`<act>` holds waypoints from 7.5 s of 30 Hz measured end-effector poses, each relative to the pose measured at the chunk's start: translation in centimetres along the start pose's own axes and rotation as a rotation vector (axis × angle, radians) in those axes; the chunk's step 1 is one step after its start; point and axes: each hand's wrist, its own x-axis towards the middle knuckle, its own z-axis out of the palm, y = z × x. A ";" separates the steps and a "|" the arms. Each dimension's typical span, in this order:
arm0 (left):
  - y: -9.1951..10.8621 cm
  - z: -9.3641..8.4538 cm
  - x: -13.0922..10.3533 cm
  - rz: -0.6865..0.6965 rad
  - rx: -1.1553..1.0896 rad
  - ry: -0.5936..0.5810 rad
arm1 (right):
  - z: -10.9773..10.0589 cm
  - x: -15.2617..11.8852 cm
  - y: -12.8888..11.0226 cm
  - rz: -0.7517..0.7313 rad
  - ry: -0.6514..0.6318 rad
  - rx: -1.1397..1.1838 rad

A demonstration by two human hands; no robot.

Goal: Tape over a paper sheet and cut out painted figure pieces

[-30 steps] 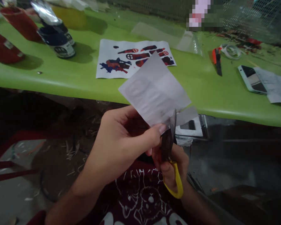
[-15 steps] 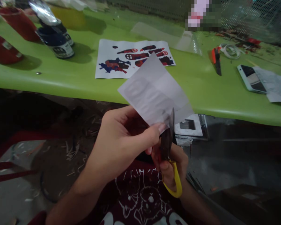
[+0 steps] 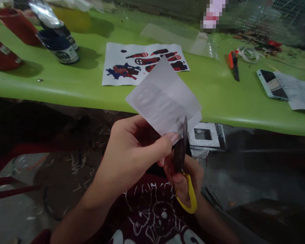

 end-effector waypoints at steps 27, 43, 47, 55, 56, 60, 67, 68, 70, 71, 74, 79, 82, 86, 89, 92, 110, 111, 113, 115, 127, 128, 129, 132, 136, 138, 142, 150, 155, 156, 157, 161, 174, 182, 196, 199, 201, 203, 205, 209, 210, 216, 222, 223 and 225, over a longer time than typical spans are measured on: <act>-0.6 -0.3 0.3 0.022 0.101 -0.089 | -0.1 0.4 -0.6 0.001 -0.026 -0.025; -1.0 -0.4 0.5 0.003 0.010 -0.117 | -0.1 0.4 -0.2 -0.003 -0.024 -0.025; -1.0 -0.3 0.5 -0.012 -0.015 -0.121 | -0.1 0.5 0.0 -0.045 -0.037 -0.010; -1.0 -0.3 0.5 0.009 -0.015 -0.099 | -0.1 0.1 0.0 0.049 -0.072 0.067; -1.0 -0.3 0.5 0.019 -0.012 -0.085 | -0.2 0.0 0.0 0.070 -0.083 0.072; -1.0 -0.4 0.6 0.078 0.000 -0.029 | -0.7 -0.7 0.8 0.082 -0.126 0.059; -1.2 -1.4 0.1 0.043 -0.044 -0.077 | -2.3 -0.4 0.7 0.252 0.098 0.143; -1.2 -1.5 0.0 0.027 -0.054 -0.094 | -2.4 0.3 0.1 0.272 0.134 0.216; -1.3 -1.5 -0.1 -0.009 -0.058 -0.127 | -2.3 1.9 -1.3 0.224 0.155 0.308; -1.3 -1.5 -0.1 -0.030 -0.051 -0.142 | -2.2 2.7 -2.0 0.202 0.158 0.328; -1.3 -1.5 -0.2 -0.072 -0.028 -0.171 | -1.7 4.6 -3.7 0.231 0.130 0.358; -1.1 -1.7 -0.3 -0.079 0.009 -0.166 | -0.6 5.0 -4.2 0.264 0.181 0.433; -1.3 -1.9 -0.4 -0.075 0.006 -0.184 | -0.4 4.7 -3.9 0.266 0.202 0.456; -1.6 -1.9 -0.4 -0.027 -0.001 -0.189 | -1.0 4.8 -3.8 0.292 0.228 0.503; -1.6 -1.9 -0.3 0.057 0.091 -0.135 | -2.1 5.2 -3.5 0.291 0.237 0.418; -1.6 -2.1 -0.3 0.294 0.329 -0.039 | -3.4 5.5 -2.5 0.296 0.249 0.211; -3.6 -3.7 -1.8 0.845 0.857 0.130 | -3.4 3.8 -4.5 0.530 -0.284 0.361; -3.9 -3.9 -1.7 0.873 0.860 0.124 | -3.2 3.7 -4.3 0.535 -0.279 0.367; -4.5 -4.4 -1.2 0.938 0.872 0.101 | -2.8 3.6 -4.0 0.514 -0.232 0.335; -4.7 -4.7 -0.9 0.919 0.884 0.063 | -2.4 3.5 -4.1 0.470 -0.169 0.249; -2.0 -4.8 -0.9 0.187 0.424 -0.181 | -3.5 5.9 -3.5 0.234 -0.398 0.018; -2.2 -4.8 -0.8 0.180 0.407 -0.175 | -3.7 6.0 -3.4 0.271 -0.419 0.056; -2.3 -4.8 -0.7 0.172 0.382 -0.169 | -3.8 6.1 -3.4 0.319 -0.432 0.093; -2.9 -4.7 -0.7 0.117 0.293 -0.143 | -3.9 6.2 -3.4 0.471 -0.440 0.165; -3.6 -4.7 -0.9 0.033 0.250 -0.107 | -3.9 6.5 -3.5 0.478 -0.435 0.229; -3.8 -4.7 -1.0 0.016 0.241 -0.097 | -4.0 6.5 -3.4 0.475 -0.427 0.258; -3.9 -4.8 -1.0 0.004 0.208 -0.101 | -4.4 6.4 -3.1 0.523 -0.429 0.278; -4.0 -5.0 -0.8 -0.056 0.073 -0.171 | -4.6 6.3 -2.3 0.553 -0.449 0.319; -4.4 -5.1 -0.5 -0.082 0.000 -0.166 | -4.4 6.4 -2.4 0.527 -0.466 0.306; -4.5 -5.1 -0.4 -0.083 -0.008 -0.158 | -4.3 6.4 -2.5 0.517 -0.460 0.295; -4.6 -5.1 -0.4 -0.085 -0.016 -0.156 | -4.2 6.4 -2.6 0.507 -0.457 0.286; -5.0 -5.1 -0.2 -0.057 -0.065 -0.207 | -3.9 6.3 -2.5 0.513 -0.466 0.271; -7.1 -4.9 0.0 0.088 -0.177 -0.227 | -2.8 5.8 -2.4 0.513 -0.274 0.294; -7.6 -4.5 -0.1 0.099 -0.152 -0.122 | -2.0 5.1 -1.9 0.438 -0.113 0.315; -7.4 -4.2 0.3 0.116 -0.049 -0.145 | -2.3 5.2 -2.1 0.389 -0.061 0.308; -7.4 -4.1 0.3 0.136 -0.047 -0.093 | -2.6 5.0 -2.2 0.395 -0.087 0.303; -7.3 -4.0 0.4 0.137 -0.050 -0.050 | -2.7 4.6 -2.3 0.402 -0.104 0.287; -7.2 -3.9 0.5 0.161 -0.034 -0.041 | -2.8 4.1 -2.2 0.405 -0.098 0.289; -7.0 -3.8 0.5 0.174 -0.026 -0.060 | -2.8 3.7 -2.0 0.411 -0.103 0.313; -7.2 -3.4 0.5 0.052 -0.124 -0.065 | -2.8 3.5 -1.5 0.368 -0.117 0.310; -7.2 -3.3 0.5 0.008 -0.163 -0.066 | -2.8 3.6 -1.4 0.348 -0.105 0.292; -7.6 -2.7 0.1 -0.096 -0.223 -0.051 | -2.6 4.1 -0.9 0.264 -0.042 0.112; -7.7 -2.9 0.1 -0.023 -0.113 -0.045 | -2.6 4.2 -0.7 0.218 -0.047 0.101; -7.7 -3.0 0.1 -0.010 -0.097 -0.046 | -2.6 4.2 -0.8 0.227 -0.049 0.102; -7.7 -3.1 0.2 0.014 -0.071 -0.030 | -2.7 4.2 -1.0 0.258 -0.053 0.120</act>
